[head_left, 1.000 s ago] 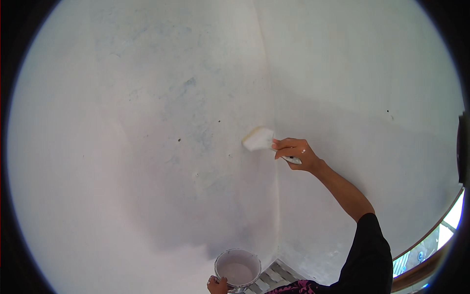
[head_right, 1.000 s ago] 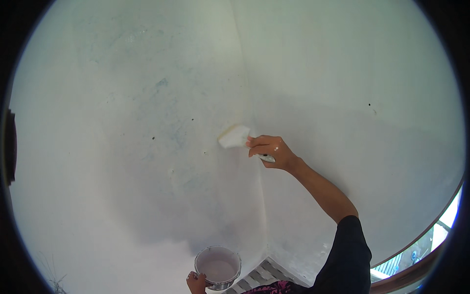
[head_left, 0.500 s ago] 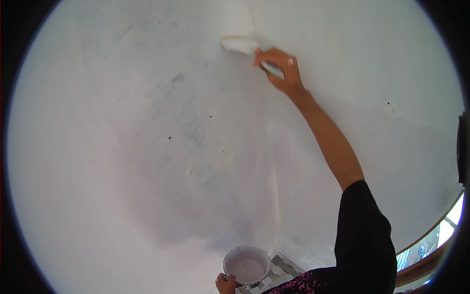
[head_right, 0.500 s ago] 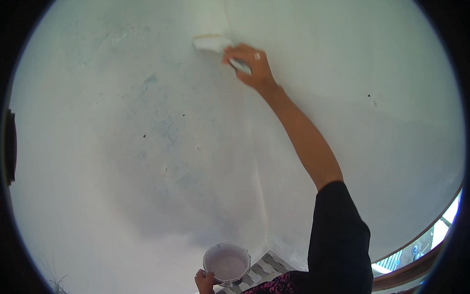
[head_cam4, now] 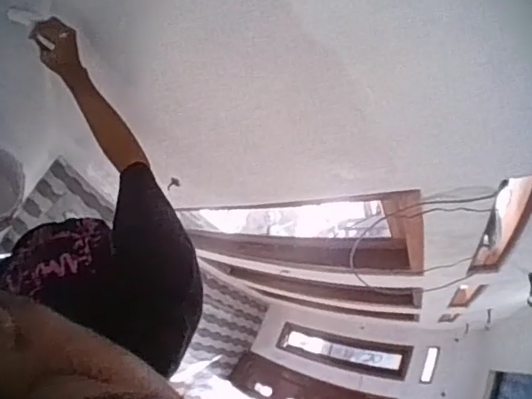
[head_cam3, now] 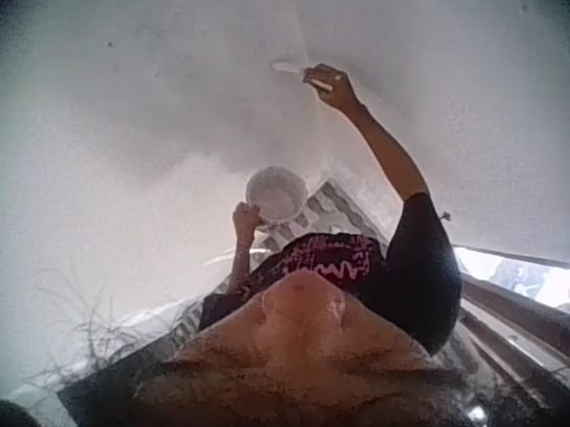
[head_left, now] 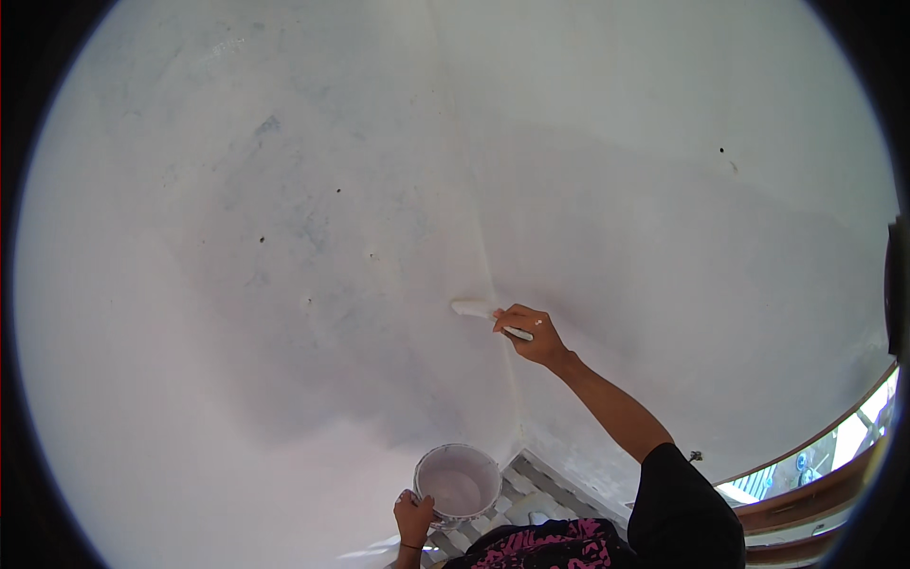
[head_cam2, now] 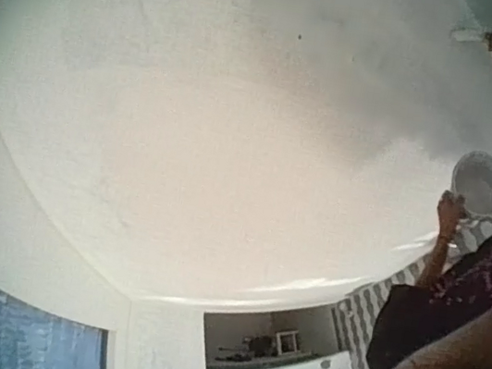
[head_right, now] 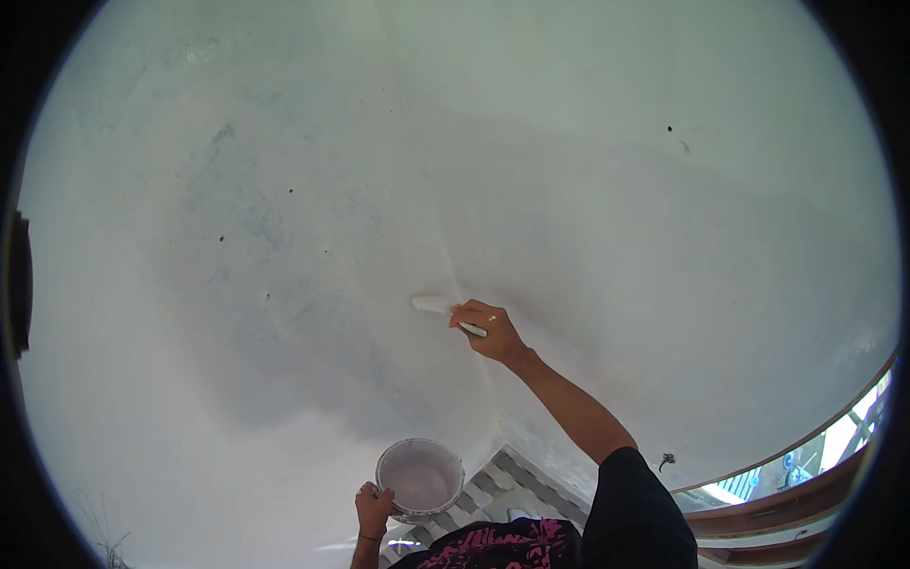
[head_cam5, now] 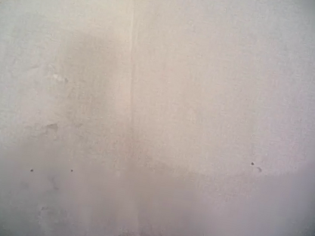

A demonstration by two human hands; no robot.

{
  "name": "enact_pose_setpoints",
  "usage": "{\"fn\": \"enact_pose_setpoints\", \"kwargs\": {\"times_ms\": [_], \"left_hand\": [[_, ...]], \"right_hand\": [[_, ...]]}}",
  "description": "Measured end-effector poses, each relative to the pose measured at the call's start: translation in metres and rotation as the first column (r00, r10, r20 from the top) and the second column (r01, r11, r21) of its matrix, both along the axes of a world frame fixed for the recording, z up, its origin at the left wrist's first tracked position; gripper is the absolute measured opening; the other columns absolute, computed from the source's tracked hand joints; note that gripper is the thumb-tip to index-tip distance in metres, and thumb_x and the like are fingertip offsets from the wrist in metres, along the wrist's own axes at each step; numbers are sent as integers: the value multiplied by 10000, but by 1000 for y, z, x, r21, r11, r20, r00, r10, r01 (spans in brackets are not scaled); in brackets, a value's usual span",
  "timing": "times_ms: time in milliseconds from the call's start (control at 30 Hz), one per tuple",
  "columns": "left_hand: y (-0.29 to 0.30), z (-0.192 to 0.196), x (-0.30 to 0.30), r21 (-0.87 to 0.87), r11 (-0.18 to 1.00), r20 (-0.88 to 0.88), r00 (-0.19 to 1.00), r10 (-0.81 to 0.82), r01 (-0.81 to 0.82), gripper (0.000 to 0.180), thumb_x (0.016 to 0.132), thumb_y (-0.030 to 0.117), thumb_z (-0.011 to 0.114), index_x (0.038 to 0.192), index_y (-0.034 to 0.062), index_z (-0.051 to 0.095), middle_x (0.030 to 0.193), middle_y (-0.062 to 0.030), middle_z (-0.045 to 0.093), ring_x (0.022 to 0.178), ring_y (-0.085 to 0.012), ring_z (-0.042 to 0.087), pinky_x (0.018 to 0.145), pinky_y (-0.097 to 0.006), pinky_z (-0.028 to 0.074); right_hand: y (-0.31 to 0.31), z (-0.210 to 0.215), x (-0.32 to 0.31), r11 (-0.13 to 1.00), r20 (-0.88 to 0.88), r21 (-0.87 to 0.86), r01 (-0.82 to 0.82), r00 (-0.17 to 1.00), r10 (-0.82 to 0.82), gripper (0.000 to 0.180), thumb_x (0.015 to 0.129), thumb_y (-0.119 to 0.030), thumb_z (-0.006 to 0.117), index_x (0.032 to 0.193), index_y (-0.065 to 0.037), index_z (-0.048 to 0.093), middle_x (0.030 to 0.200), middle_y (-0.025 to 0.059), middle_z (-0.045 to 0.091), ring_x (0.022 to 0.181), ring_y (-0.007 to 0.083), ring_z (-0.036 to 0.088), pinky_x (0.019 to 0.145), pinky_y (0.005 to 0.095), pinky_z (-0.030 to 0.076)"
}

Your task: Painting a ceiling with white paint using a brush.

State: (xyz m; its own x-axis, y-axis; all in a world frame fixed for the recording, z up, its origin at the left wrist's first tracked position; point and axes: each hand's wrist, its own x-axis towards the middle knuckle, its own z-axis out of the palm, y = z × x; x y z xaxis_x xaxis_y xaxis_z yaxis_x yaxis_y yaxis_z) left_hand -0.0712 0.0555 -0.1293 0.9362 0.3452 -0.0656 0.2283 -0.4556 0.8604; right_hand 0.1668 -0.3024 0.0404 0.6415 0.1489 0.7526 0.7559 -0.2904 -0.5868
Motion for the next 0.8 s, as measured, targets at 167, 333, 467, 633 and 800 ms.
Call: {"fn": "enact_pose_setpoints", "kwargs": {"times_ms": [167, 333, 467, 633, 800], "left_hand": [[-24, 12, 3, -76, 996, -89, 995, 46, -52, 349, 708, 226, 723, 687, -43, 501, 621, -176, 554, 548, -311, 561, 553, -443, 450], [-20, -8, -1, 19, 1000, -41, 999, -5, 6, 364, 712, 237, 743, 682, -29, 498, 596, -159, 532, 568, -307, 563, 571, -440, 450], [-45, 33, 3, 138, 988, -65, 996, -56, 65, 386, 714, 253, 757, 670, -26, 494, 581, -135, 523, 564, -307, 551, 564, -432, 446], [-41, 12, 21, -164, 983, -106, 989, -105, 87, 342, 734, 153, 732, 883, -8, 470, 629, -146, 594, 564, -276, 633, 532, -399, 510], [-51, 9, 49, -244, 950, -125, 965, -231, 196, 467, 751, 51, 698, 1097, 35, 386, 690, -192, 642, 536, -256, 665, 475, -369, 555]], "right_hand": [[-11, -6, -15, 987, -84, 159, 13, 996, 1, 188, 779, 157, 673, 845, -18, 684, 836, 82, 665, 942, 231, 699, 905, 327, 557], [-6, 64, -30, 949, 29, 316, -4, 1000, -5, 158, 787, 152, 675, 841, 3, 677, 822, 86, 647, 880, 203, 684, 915, 354, 557], [-4, 123, -38, 906, 35, 423, 16, 999, -34, 120, 845, 100, 663, 906, -2, 677, 870, 80, 658, 902, 204, 683, 838, 341, 580], [13, 118, -57, 710, -89, 701, -67, 980, 180, 87, 882, 41, 663, 961, 5, 657, 912, 86, 664, 877, 205, 682, 751, 335, 609], [5, 14, -92, 625, -505, 753, 207, 790, 347, 98, 880, -22, 672, 966, -7, 628, 910, 107, 664, 789, 215, 683, 711, 383, 620]]}}
